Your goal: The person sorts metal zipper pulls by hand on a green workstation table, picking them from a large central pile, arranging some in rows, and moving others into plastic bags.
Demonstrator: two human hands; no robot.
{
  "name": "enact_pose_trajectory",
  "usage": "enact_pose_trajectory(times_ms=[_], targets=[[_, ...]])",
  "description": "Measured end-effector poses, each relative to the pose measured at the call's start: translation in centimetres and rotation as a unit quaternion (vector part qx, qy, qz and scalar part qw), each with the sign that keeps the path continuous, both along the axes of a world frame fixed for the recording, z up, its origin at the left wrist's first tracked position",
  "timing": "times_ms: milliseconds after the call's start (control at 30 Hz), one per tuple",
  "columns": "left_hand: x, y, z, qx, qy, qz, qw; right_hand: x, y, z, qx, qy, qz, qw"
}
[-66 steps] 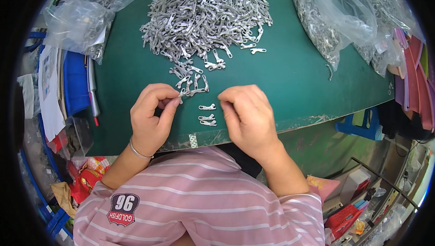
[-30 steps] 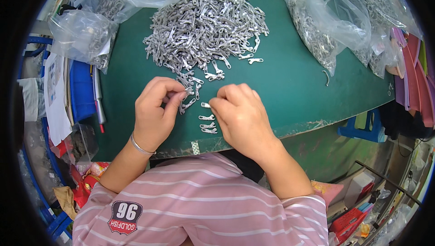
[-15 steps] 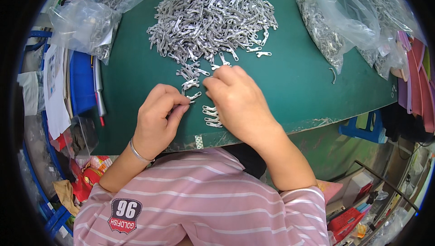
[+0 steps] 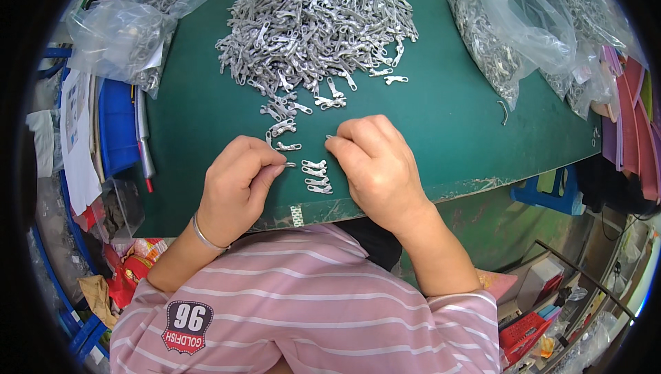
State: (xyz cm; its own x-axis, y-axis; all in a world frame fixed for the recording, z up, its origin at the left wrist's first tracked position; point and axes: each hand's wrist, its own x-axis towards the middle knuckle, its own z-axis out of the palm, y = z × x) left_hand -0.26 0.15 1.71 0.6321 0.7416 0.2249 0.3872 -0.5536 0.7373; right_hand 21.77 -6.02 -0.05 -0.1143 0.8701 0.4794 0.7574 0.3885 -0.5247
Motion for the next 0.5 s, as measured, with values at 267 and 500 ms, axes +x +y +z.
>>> enact_pose_trajectory(times_ms=[267,500], targets=[[0.0,0.3,-0.5,0.024,0.001,0.034,0.999,1.6,-1.1,0.5,-0.045,0.101,-0.088,0.990],[0.1,-0.1,-0.1,-0.010,0.010,0.042,0.999,-0.3,-0.6,0.6,-0.055,0.110,-0.061,0.991]])
